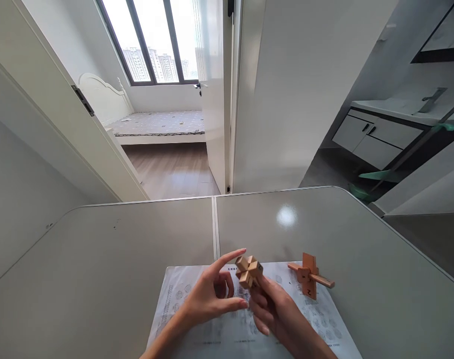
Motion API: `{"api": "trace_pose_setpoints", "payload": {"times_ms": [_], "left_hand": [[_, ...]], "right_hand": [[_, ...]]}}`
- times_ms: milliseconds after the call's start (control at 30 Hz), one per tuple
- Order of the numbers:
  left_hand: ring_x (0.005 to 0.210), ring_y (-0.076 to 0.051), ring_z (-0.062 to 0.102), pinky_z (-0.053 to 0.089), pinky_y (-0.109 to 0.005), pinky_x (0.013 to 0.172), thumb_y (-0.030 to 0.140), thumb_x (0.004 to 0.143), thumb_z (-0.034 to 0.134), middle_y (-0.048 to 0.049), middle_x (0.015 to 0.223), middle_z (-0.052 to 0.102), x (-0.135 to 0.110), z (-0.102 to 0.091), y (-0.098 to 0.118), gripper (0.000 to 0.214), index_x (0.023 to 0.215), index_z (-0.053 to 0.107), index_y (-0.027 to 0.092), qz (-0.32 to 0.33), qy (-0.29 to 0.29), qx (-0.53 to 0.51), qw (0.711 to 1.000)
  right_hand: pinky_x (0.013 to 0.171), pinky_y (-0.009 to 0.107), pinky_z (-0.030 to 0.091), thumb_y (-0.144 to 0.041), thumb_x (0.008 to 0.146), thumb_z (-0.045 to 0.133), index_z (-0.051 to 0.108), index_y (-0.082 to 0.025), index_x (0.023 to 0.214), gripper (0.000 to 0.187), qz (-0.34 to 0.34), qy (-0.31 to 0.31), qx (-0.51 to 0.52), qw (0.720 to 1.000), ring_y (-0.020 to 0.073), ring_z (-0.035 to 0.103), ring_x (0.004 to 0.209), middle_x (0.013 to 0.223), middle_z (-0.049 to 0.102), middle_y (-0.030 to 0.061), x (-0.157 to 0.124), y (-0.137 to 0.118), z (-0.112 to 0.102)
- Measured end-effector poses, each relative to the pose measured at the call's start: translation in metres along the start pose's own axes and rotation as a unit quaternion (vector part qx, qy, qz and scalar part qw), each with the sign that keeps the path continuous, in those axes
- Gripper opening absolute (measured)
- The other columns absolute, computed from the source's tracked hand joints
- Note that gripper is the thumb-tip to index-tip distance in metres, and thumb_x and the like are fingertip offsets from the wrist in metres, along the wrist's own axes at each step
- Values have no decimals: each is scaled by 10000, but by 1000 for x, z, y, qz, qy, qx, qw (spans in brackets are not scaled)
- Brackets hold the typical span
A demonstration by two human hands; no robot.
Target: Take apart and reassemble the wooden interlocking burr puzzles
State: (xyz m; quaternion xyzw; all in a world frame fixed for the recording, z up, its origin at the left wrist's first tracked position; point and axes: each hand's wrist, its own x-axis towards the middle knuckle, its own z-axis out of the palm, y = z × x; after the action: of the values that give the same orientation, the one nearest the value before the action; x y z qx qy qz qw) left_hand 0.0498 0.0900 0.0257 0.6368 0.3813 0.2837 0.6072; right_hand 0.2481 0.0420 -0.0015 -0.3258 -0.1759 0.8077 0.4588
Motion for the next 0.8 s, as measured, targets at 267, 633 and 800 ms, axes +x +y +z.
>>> {"api": "trace_pose_setpoints", "payload": {"times_ms": [267,633,800], "left_hand": [[582,-116,424,364,-236,578,606,898,730,53,653,502,1,-7,4,681,1434,594,209,11,108,-74,991],[573,-91,173,231,-225,502,378,782,785,74,645,256,3,-16,7,486,652,347,212,-4,232,-331,915],[562,-93,92,207,-238,456,255,726,768,85,632,138,2,-24,0,545,631,231,229,-26,278,-411,868]], "right_hand": [[373,98,383,-271,779,975,609,-147,916,410,-58,58,210,974,0,342,457,693,400,-109,7,-12,-17],[362,98,430,-147,862,877,442,-237,876,445,-73,39,330,940,17,390,436,702,380,-117,7,-14,-20],[369,89,436,-143,919,808,420,-250,866,406,-82,31,336,938,32,403,449,699,382,-106,4,-15,-21]]}}
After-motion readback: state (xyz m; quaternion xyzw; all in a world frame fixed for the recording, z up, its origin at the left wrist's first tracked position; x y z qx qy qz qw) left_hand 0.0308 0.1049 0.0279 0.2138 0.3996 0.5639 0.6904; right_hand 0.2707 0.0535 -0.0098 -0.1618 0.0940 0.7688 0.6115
